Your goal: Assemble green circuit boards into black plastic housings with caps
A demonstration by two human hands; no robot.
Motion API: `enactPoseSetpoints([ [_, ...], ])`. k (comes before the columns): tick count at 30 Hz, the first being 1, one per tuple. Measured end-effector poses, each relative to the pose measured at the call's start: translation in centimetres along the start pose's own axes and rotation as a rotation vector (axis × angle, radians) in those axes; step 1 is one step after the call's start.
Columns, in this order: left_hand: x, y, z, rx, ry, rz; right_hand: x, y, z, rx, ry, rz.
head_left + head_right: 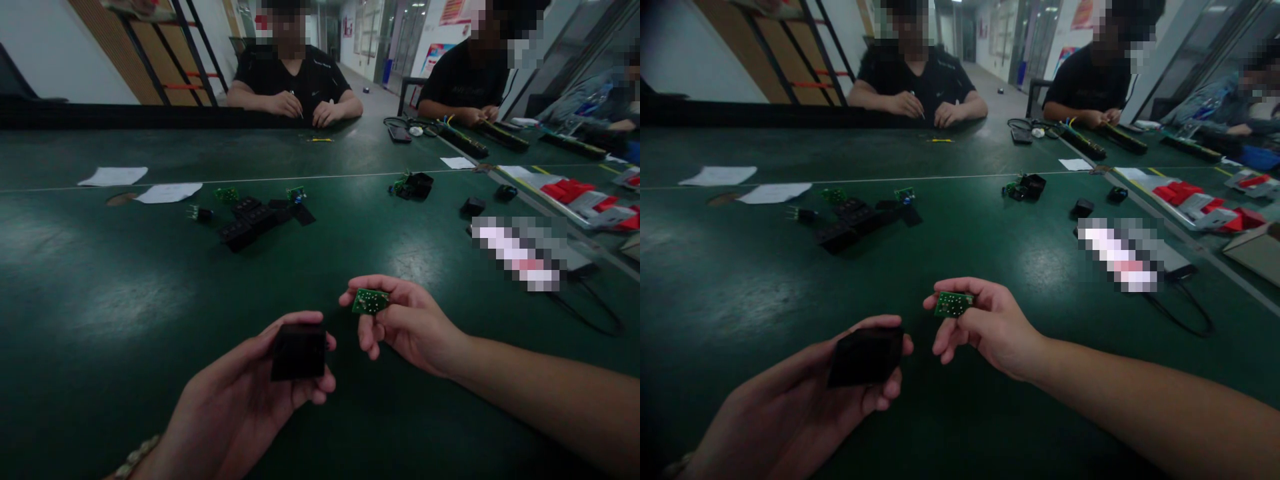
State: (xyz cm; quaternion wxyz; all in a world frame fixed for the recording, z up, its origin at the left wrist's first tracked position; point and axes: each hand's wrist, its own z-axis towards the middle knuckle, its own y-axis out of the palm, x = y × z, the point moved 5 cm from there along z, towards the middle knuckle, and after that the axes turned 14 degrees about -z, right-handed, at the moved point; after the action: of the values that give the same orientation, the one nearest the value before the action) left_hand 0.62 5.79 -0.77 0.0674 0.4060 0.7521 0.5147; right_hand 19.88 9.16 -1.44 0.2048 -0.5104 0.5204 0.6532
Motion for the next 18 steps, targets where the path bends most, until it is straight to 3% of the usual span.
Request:
enactPoseSetpoints([
  [18, 0.01, -0.13, 0.05, -0.004, -0.006, 0.005, -0.09, 0.05, -0.07, 0.036, 0.035, -0.013],
])
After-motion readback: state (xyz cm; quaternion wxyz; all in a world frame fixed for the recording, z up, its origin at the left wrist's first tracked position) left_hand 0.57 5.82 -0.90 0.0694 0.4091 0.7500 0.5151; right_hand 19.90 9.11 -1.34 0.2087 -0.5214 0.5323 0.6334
